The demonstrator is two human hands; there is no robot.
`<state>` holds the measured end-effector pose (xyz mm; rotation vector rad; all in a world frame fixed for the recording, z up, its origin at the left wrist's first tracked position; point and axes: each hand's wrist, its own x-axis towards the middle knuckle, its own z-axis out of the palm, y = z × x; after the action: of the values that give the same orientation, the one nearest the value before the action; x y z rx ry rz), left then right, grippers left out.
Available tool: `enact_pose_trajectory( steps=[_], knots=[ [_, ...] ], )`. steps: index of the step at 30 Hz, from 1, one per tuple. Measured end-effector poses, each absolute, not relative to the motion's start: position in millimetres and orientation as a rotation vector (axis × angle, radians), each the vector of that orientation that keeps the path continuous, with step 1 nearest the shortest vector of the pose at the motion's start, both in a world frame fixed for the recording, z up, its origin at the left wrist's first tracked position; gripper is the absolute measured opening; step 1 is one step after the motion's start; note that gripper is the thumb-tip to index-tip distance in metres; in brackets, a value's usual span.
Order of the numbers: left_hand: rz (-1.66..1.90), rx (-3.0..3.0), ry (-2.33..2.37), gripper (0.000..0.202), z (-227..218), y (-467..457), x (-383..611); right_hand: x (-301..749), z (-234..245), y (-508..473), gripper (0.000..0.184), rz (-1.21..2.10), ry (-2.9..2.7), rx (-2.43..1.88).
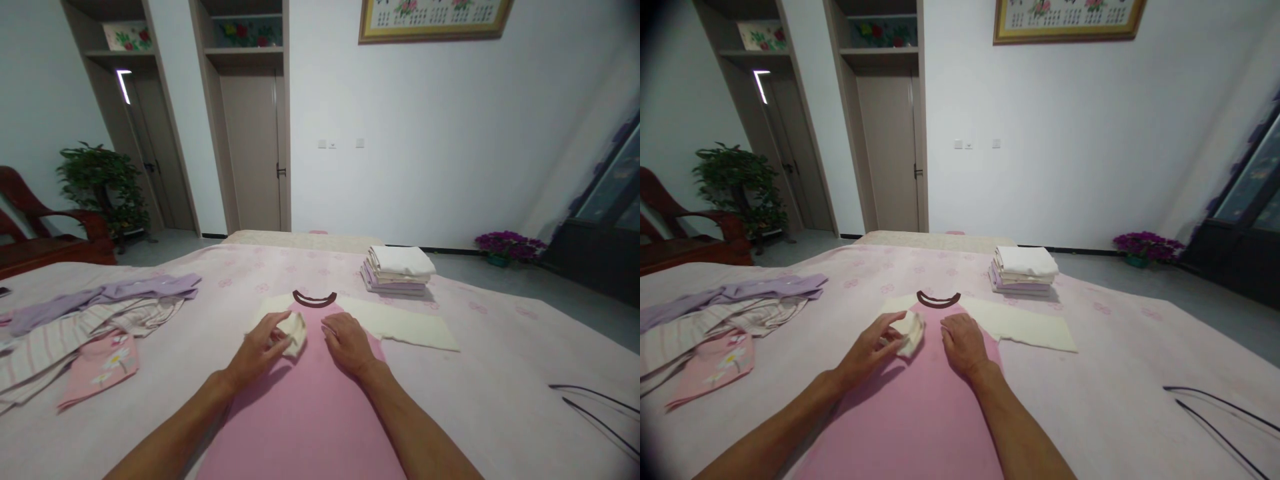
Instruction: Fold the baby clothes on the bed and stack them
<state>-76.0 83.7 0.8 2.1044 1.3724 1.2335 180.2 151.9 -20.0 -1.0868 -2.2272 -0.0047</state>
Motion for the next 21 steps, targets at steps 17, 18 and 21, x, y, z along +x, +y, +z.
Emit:
enact_pose_trajectory(
  steps=[17,18,21],
  knots=[
    [0.300,1.900,2.274,0.037,28.8,37.5,-117.9,153.9,-10.9,133.9,0.026,0.122,-2.172,-1.500],
    [0.253,1.923,2.250,0.039,28.8,29.4,-117.1,151.2,-10.9,134.6,0.023,0.144,-2.154,-1.507],
    [0.219,1.971,2.178,0.038,24.6,6.4,-113.0,142.5,-11.9,137.8,0.010,0.204,-2.123,-1.494]
  ],
)
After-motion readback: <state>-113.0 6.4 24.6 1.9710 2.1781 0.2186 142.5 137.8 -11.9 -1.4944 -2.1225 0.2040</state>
